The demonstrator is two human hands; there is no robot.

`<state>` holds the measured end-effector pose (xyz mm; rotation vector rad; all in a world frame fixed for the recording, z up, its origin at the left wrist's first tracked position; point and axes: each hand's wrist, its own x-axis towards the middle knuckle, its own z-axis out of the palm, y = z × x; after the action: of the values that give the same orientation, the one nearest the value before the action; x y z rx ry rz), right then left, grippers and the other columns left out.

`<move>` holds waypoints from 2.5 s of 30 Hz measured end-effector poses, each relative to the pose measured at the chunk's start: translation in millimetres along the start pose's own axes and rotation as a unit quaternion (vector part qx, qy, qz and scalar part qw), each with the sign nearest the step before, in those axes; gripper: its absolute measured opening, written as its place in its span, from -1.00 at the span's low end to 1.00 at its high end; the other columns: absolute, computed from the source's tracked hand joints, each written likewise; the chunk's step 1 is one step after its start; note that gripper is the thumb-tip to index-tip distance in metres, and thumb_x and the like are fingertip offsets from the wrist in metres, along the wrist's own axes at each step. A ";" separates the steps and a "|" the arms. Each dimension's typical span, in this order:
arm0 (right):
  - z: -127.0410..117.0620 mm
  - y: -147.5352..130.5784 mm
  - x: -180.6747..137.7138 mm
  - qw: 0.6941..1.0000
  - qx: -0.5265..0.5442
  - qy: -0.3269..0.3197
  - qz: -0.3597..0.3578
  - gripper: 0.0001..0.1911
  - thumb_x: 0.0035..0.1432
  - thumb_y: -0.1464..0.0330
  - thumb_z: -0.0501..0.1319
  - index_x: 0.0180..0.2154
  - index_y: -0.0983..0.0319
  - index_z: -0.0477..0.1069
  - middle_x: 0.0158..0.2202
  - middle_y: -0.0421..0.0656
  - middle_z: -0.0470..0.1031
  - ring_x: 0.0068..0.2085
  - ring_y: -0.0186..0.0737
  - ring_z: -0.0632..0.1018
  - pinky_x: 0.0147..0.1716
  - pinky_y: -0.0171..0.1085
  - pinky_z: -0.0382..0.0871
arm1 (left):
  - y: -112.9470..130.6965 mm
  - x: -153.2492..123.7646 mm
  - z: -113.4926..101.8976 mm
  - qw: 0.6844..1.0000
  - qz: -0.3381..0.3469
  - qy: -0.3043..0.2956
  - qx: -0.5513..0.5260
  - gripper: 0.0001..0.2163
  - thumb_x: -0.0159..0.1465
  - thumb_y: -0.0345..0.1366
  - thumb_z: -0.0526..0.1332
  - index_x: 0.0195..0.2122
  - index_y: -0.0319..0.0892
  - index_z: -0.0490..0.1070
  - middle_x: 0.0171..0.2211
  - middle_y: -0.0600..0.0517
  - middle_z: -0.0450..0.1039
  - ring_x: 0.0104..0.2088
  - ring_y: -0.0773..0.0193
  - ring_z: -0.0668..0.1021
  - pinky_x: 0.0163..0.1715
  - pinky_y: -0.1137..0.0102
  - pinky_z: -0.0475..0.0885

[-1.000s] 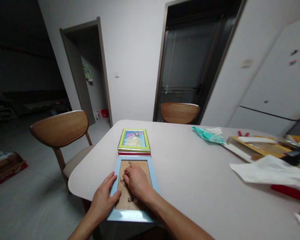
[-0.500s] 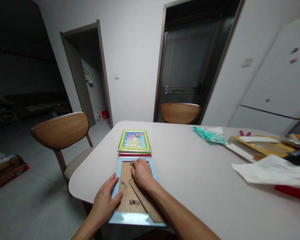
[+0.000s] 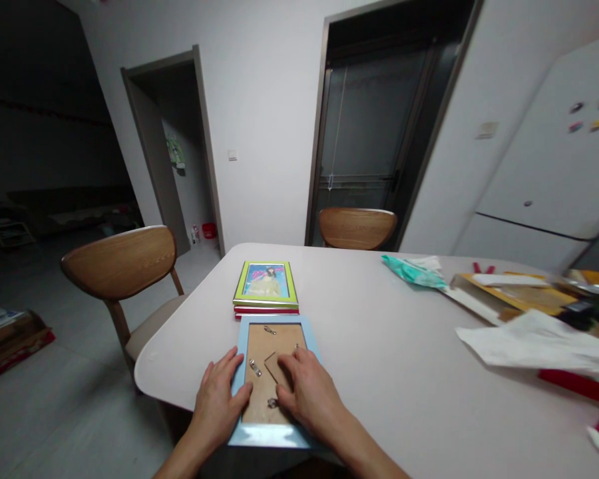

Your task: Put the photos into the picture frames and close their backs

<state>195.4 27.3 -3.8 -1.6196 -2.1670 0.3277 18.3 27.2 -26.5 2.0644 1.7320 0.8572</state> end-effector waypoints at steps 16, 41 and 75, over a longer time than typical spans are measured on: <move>-34.4 -19.0 9.8 0.994 0.085 0.070 -0.025 -0.69 -0.03 0.28 0.07 -0.20 0.24 0.34 -0.26 -0.10 0.39 -0.25 -0.23 0.40 -0.25 -0.27 0.26 | -13.5 11.8 -44.7 0.894 -0.142 0.013 -0.425 -0.72 0.06 -0.14 0.08 -0.30 -0.22 0.25 -0.46 0.02 0.48 -0.49 0.25 0.53 -0.52 0.42 0.39; -50.3 13.6 3.4 0.781 0.572 0.037 0.247 -0.30 -0.09 0.37 0.04 0.11 0.15 -0.16 -0.53 -0.26 0.42 -0.60 -0.31 0.42 -0.57 -0.31 0.29 | 34.4 -19.2 -19.6 0.992 0.108 0.022 -0.066 -0.56 0.05 -0.29 0.13 -0.01 -0.21 0.15 0.10 -0.12 0.10 0.09 0.09 0.17 0.05 0.15 0.12; -11.2 70.9 0.6 0.982 -0.057 0.070 0.165 -0.57 -0.02 0.34 0.00 -0.10 0.36 0.30 -0.25 0.03 0.45 -0.26 -0.15 0.47 -0.26 -0.26 0.25 | -32.2 -46.5 -36.7 0.964 0.192 0.095 0.158 -0.61 0.04 -0.21 0.15 -0.08 -0.18 0.26 -0.11 -0.14 0.37 -0.11 0.06 0.41 -0.19 0.19 0.38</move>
<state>261.0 48.3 -23.8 -2.0069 -1.8415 0.1802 -33.8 -15.7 -28.4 2.6709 1.6780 0.9630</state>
